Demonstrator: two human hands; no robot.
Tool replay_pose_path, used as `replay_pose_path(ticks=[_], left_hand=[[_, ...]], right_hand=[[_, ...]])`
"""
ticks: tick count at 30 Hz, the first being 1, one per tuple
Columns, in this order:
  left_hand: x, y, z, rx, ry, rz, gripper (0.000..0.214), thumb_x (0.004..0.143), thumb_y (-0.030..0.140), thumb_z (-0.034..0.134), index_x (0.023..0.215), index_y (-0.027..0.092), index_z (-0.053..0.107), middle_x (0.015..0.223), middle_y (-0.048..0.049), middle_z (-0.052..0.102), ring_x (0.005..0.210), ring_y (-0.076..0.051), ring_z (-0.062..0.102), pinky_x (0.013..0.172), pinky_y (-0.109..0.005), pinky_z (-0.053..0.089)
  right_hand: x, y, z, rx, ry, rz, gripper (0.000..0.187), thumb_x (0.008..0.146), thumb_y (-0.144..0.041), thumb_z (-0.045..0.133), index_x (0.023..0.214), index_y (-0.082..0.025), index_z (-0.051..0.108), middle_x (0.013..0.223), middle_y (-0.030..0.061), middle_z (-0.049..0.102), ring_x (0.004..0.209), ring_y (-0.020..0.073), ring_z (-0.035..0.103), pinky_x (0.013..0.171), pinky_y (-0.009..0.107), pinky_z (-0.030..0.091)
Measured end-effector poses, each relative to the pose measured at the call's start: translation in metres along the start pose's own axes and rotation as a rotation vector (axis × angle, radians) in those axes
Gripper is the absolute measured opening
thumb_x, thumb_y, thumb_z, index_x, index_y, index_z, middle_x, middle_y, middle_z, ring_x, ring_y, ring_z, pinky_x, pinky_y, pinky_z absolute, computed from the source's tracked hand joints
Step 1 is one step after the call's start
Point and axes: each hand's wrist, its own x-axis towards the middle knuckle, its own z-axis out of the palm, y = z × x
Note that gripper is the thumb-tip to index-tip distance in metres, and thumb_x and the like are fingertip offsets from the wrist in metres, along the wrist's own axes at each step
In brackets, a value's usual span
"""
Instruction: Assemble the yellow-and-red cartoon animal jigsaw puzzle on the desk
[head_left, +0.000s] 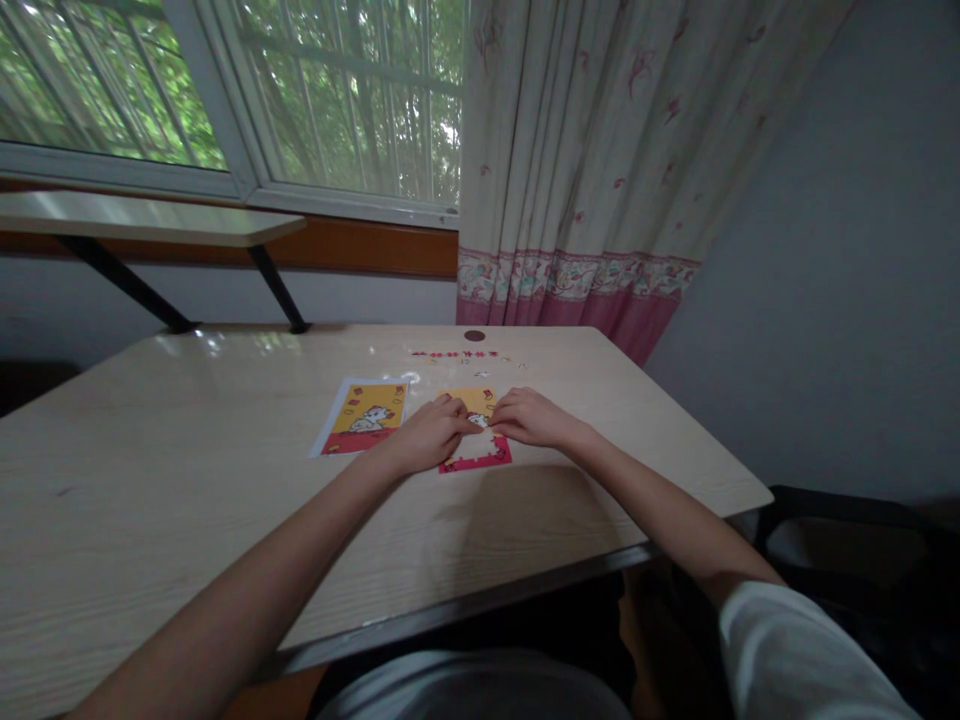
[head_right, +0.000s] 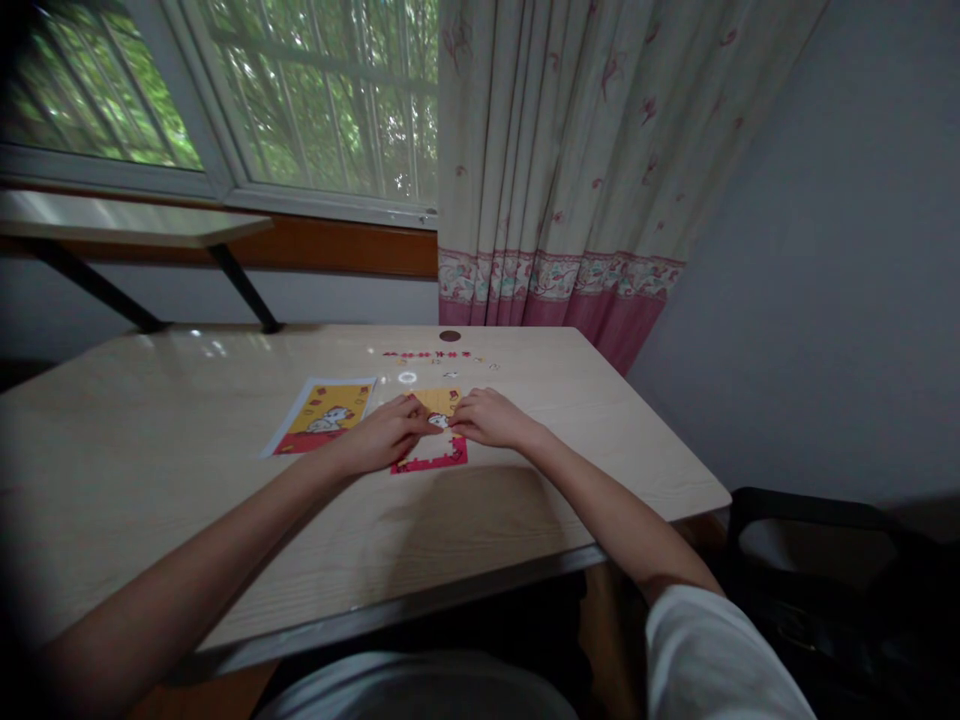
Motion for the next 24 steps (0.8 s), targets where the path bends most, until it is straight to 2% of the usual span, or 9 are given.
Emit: replay_pose_path(ticks=[8, 14, 20, 24], left_hand=[[-0.001, -0.002, -0.003, -0.028, -0.005, -0.039, 0.041, 0.079, 0.005, 0.044, 0.11, 0.02, 0.066, 0.092, -0.009, 0.055, 0.091, -0.022, 0.049, 0.08, -0.034, 0.042], [0.0, -0.003, 0.001, 0.024, -0.036, -0.017, 0.045, 0.08, 0.005, 0.044, 0.115, 0.027, 0.064, 0.093, -0.0076, 0.053, 0.092, -0.021, 0.048, 0.082, -0.035, 0.042], [0.003, 0.006, -0.007, 0.133, -0.099, -0.019, 0.038, 0.087, 0.014, 0.042, 0.115, 0.029, 0.063, 0.091, -0.0087, 0.054, 0.09, -0.023, 0.048, 0.08, -0.036, 0.041], [0.004, 0.007, -0.011, 0.147, -0.131, -0.015, 0.039, 0.086, 0.014, 0.042, 0.116, 0.03, 0.062, 0.093, -0.0087, 0.055, 0.093, -0.024, 0.047, 0.08, -0.036, 0.04]], right_hand=[[0.002, 0.002, 0.009, 0.143, 0.139, 0.193, 0.011, 0.083, -0.024, 0.062, 0.086, -0.018, 0.07, 0.085, 0.0031, 0.071, 0.085, 0.0154, 0.06, 0.08, 0.027, 0.039], [0.003, 0.001, 0.013, 0.134, 0.112, 0.198, 0.009, 0.08, -0.026, 0.067, 0.082, -0.019, 0.071, 0.082, 0.0029, 0.07, 0.081, 0.0155, 0.06, 0.078, 0.026, 0.039], [0.006, 0.0, 0.013, 0.163, 0.085, 0.214, 0.004, 0.078, -0.021, 0.068, 0.076, -0.018, 0.07, 0.079, 0.0027, 0.07, 0.079, 0.0146, 0.06, 0.076, 0.026, 0.038], [0.006, 0.003, 0.018, 0.218, 0.109, 0.228, 0.003, 0.077, -0.021, 0.068, 0.076, -0.018, 0.07, 0.079, 0.0021, 0.07, 0.079, 0.0143, 0.061, 0.078, 0.026, 0.039]])
